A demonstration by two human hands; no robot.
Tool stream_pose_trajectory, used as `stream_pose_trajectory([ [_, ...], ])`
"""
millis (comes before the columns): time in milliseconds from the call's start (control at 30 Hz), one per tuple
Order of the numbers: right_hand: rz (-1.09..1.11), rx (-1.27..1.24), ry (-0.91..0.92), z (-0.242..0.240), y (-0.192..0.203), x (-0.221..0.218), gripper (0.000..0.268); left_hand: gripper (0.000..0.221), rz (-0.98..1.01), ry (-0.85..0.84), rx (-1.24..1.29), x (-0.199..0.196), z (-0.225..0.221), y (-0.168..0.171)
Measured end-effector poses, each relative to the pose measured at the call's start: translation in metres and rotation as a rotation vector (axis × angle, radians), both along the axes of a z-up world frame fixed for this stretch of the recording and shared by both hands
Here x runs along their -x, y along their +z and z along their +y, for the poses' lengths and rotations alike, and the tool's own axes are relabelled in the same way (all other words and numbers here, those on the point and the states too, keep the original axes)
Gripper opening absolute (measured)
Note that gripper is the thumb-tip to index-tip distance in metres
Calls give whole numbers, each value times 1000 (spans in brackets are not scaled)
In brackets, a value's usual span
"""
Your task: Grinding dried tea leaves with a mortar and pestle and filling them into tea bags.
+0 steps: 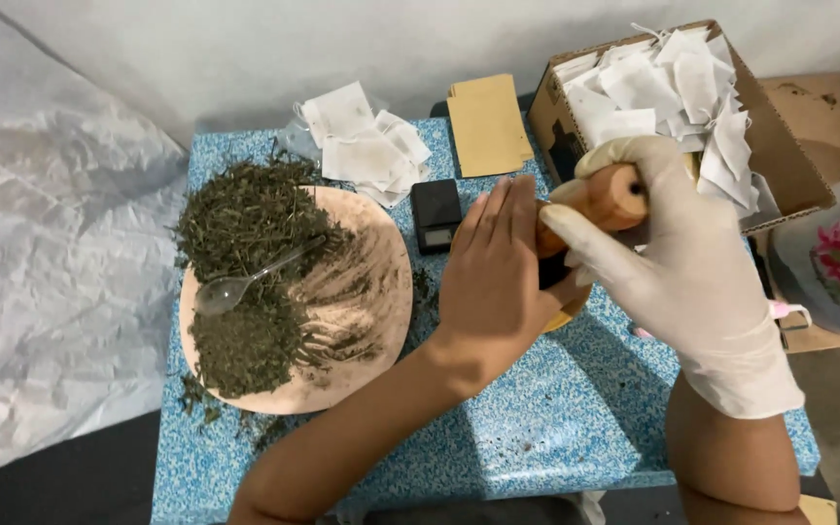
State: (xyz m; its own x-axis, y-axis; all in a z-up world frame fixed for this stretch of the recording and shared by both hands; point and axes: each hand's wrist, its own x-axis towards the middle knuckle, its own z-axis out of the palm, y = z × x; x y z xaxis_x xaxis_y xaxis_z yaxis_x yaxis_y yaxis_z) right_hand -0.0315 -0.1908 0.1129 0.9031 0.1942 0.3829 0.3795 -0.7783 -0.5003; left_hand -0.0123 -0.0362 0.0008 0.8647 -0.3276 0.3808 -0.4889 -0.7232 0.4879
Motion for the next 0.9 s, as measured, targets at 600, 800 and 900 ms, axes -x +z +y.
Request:
stream_pose_trajectory([
  [600, -16, -168, 168, 23, 7, 21, 39, 139, 74, -101, 245, 14, 25, 17],
  [800, 161, -82, 81, 25, 11, 27, 41, 153, 7, -63, 160, 24, 20, -2],
  [900, 36, -139, 224, 24, 7, 38, 30, 152, 57, -90, 182, 35, 23, 10],
])
